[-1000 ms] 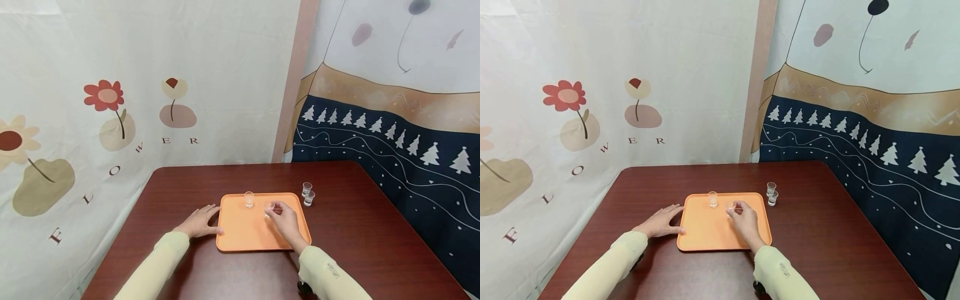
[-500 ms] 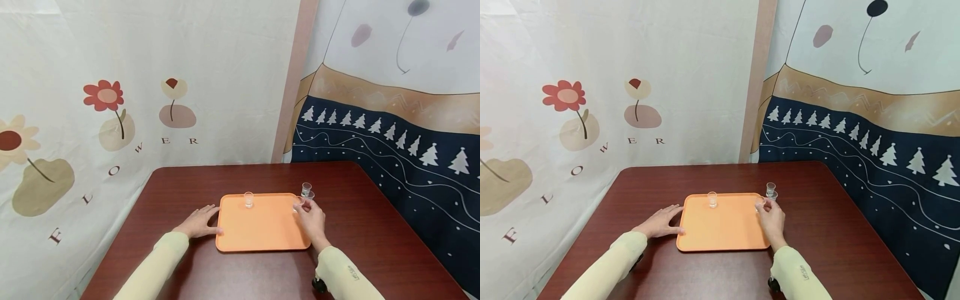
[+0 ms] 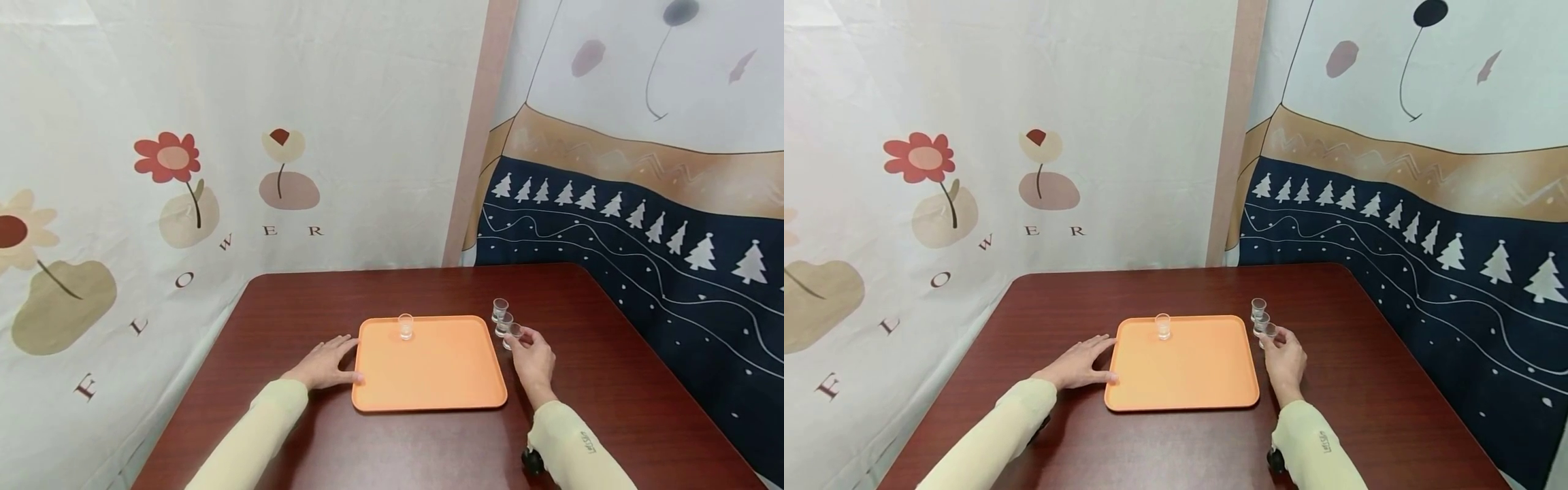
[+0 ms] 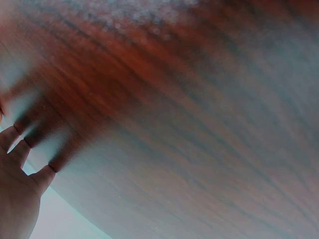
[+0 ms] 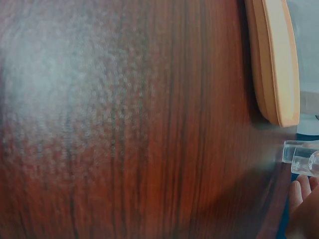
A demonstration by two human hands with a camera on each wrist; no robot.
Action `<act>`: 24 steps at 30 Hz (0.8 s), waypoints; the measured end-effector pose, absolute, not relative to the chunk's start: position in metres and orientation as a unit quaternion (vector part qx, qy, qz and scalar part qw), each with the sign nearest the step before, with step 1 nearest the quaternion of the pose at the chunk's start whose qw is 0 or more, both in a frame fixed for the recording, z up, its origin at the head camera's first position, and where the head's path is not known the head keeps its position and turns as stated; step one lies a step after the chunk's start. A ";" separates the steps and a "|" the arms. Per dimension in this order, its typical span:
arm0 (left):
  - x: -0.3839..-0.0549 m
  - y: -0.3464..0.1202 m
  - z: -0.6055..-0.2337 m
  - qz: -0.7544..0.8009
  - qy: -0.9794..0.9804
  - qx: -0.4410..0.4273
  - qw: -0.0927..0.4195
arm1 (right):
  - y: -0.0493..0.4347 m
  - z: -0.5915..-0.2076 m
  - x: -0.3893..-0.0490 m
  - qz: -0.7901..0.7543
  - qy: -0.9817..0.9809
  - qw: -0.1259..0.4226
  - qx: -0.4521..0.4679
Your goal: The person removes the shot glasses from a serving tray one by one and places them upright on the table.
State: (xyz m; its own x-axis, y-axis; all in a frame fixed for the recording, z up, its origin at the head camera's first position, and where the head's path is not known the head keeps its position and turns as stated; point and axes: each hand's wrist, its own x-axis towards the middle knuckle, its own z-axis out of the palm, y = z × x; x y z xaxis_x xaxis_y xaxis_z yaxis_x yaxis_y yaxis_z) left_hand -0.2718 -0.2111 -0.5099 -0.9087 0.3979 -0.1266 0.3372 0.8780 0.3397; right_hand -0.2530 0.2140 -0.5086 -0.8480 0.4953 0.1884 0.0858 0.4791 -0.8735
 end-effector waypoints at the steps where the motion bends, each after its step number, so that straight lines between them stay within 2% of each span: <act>1: -0.272 -0.211 -0.510 0.157 0.964 0.190 0.097 | 0.215 -0.509 -0.253 0.479 -0.833 0.211 -0.176; 24: -0.269 -0.210 -0.509 0.158 0.965 0.187 0.090 | 0.213 -0.512 -0.255 0.477 -0.850 0.157 -0.160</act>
State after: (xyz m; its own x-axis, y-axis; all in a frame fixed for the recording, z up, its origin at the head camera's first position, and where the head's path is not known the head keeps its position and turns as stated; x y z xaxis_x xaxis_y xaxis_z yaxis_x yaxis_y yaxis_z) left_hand -0.2689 -0.2097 -0.5094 -0.9137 0.3898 -0.1146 0.3331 0.8803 0.3379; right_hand -0.2551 0.2134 -0.5119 -0.8995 0.4218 0.1142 0.1223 0.4940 -0.8608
